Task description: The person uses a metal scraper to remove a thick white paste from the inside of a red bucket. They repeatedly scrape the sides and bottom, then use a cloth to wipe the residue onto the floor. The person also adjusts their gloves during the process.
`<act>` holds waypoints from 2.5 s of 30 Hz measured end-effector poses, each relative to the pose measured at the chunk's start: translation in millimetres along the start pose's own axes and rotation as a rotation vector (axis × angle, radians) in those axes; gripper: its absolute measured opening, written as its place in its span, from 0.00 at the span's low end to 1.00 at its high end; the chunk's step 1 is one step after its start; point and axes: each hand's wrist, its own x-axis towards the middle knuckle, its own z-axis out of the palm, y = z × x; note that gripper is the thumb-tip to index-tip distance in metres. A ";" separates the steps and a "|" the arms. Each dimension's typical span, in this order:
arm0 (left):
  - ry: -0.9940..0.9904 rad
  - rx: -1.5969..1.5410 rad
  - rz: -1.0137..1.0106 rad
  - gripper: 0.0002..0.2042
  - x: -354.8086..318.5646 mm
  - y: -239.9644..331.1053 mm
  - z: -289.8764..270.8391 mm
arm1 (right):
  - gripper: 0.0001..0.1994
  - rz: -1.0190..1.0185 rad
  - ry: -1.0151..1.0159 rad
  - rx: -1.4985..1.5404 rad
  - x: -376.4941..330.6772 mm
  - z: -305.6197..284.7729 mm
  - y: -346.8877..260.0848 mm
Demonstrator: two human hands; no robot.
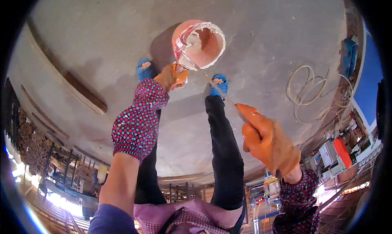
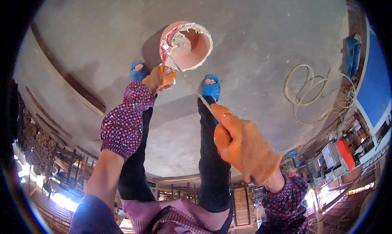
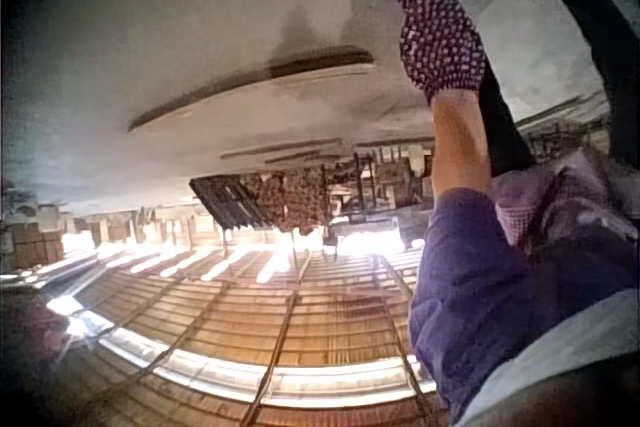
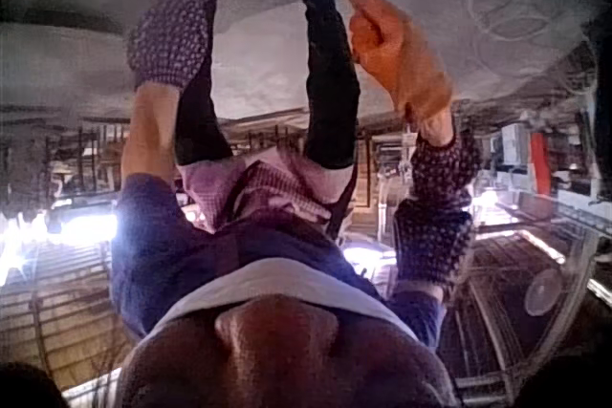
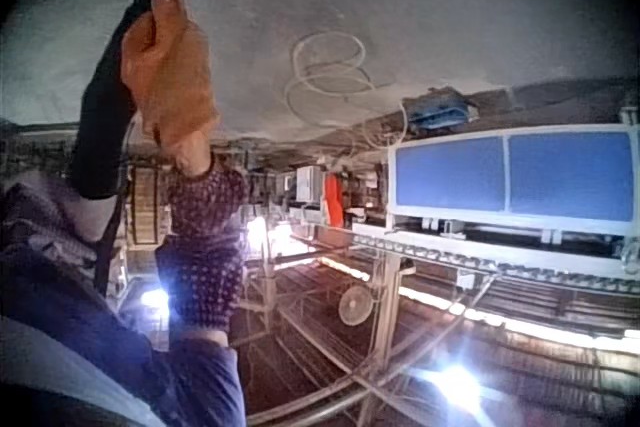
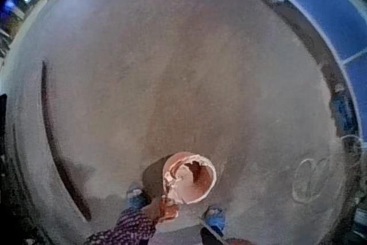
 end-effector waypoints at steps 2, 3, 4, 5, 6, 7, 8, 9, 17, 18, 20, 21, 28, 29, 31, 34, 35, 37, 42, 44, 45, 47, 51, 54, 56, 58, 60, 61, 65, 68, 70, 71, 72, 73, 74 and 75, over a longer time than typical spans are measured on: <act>0.030 -0.017 -0.038 0.13 -2.6 5.8 1.9 | 0.18 -0.001 -0.019 -0.029 5.9 1.2 0.6; -0.018 0.028 -0.035 0.13 2.2 2.3 -2.9 | 0.18 0.024 -0.047 -0.028 8.0 -1.0 -0.6; -0.021 0.007 -0.020 0.13 2.8 -1.4 -5.9 | 0.18 0.045 -0.077 -0.029 10.8 -3.0 -1.8; -0.024 -0.014 -0.004 0.14 3.5 -5.3 -7.5 | 0.18 0.047 -0.081 -0.004 12.4 -4.2 -3.6; -0.027 -0.035 0.012 0.15 4.2 -9.2 -8.7 | 0.18 0.050 -0.085 0.021 13.6 -5.3 -5.7; 0.051 0.056 -0.016 0.14 1.8 -0.3 -3.5 | 0.18 0.060 -0.080 0.044 13.9 -6.6 -6.6; 0.056 0.038 -0.009 0.14 2.4 -1.3 -0.7 | 0.18 0.032 -0.077 0.018 14.5 -7.4 -6.3; 0.062 0.019 -0.001 0.14 2.7 -2.0 1.6 | 0.18 0.004 -0.074 -0.008 15.2 -8.1 -5.9; 0.151 0.544 0.066 0.11 17.0 -8.0 -7.7 | 0.19 0.162 -0.199 0.091 19.9 -21.5 -33.7; 0.252 0.671 0.190 0.11 10.8 -8.2 -2.2 | 0.19 0.173 -0.221 0.063 22.9 -27.4 -35.4; 0.374 0.804 0.233 0.12 1.8 3.0 7.9 | 0.17 0.252 -0.254 0.022 30.6 -39.9 -47.4; 0.396 0.811 0.139 0.13 0.4 2.1 8.9 | 0.14 0.320 -0.275 0.010 36.3 -44.6 -58.4; 0.296 0.475 -0.116 0.14 14.2 -1.4 14.4 | 0.12 0.184 -0.387 -0.020 53.5 -11.6 -57.6; 0.261 0.452 -0.067 0.14 16.6 -6.4 14.1 | 0.10 0.111 -0.371 -0.119 55.7 -1.9 -57.3; 0.207 0.445 -0.012 0.15 20.1 -6.4 15.7 | 0.08 -0.029 -0.263 -0.303 57.1 26.1 -43.9; 0.276 0.200 0.022 0.16 24.8 -46.6 23.5 | 0.08 -0.167 -0.034 -0.560 57.0 70.9 -28.8; 0.308 0.046 -0.019 0.16 28.0 -50.8 28.7 | 0.09 -0.181 -0.072 -0.634 53.8 73.9 -31.2; 0.354 -0.267 -0.148 0.14 28.8 -41.7 36.6 | 0.12 -0.076 -0.211 -0.736 51.1 79.8 -36.6; 0.318 -0.429 -0.066 0.10 31.0 -15.1 60.1 | 0.18 0.123 -0.134 -0.577 57.8 102.2 13.8; 0.376 -0.290 0.039 0.10 54.6 -65.3 65.5 | 0.20 0.109 -0.157 -0.552 54.6 100.0 20.1; 0.363 -0.365 0.037 0.11 56.0 -72.0 69.5 | 0.21 0.119 -0.174 -0.545 50.7 97.9 23.2; 0.351 -0.646 -0.106 0.13 51.9 -69.2 68.1 | 0.22 0.093 -0.177 -0.510 61.1 92.2 40.6; 0.273 -0.315 -0.092 0.18 44.1 -60.5 51.8 | 0.19 -0.087 -0.006 -0.406 65.4 115.5 83.0; 0.287 -0.684 -0.156 0.17 18.3 6.1 85.0 | 0.16 0.024 -0.013 -0.279 78.0 120.7 95.2; -0.421 -0.509 0.099 0.20 44.6 -34.2 14.7 | 0.15 0.052 -0.102 -0.213 82.2 121.0 70.4; -0.609 0.229 0.046 0.23 58.3 -78.9 -30.5 | 0.15 0.040 -0.086 -0.179 83.3 123.0 60.8; -0.268 0.956 -0.242 0.21 44.8 -54.9 -19.9 | 0.14 -0.012 0.073 -0.193 69.2 114.4 59.4; -0.114 1.033 -0.377 0.19 25.8 -18.4 -3.5 | 0.13 -0.046 0.195 -0.212 62.3 106.6 54.5; 0.301 0.900 -0.417 0.22 -46.7 67.5 3.0 | 0.16 -0.369 0.723 0.103 54.6 91.6 -3.2; 0.415 0.681 -0.176 0.22 -90.4 79.1 6.6 | 0.19 -0.709 0.917 -0.049 67.3 110.5 -69.3; 0.461 0.572 -0.046 0.22 -112.5 91.6 10.8 | 0.20 -0.923 0.904 -0.162 68.9 120.6 -117.7; 0.475 0.536 0.005 0.22 -119.1 98.8 12.4 | 0.21 -1.045 0.869 -0.243 67.2 123.9 -137.9; 0.484 0.517 0.043 0.22 -119.6 108.3 16.3 | 0.21 -0.864 0.870 -0.290 71.0 119.5 -143.7; 0.437 0.524 0.099 0.21 -103.1 127.9 35.1 | 0.21 -0.643 0.910 -0.369 82.1 93.4 -128.4; 0.472 0.523 0.107 0.21 -103.0 138.0 32.2 | 0.21 -0.480 0.886 -0.392 89.2 76.7 -122.9; 0.473 0.520 0.116 0.21 -95.9 144.8 33.4 | 0.21 -0.293 0.871 -0.443 100.5 61.9 -111.6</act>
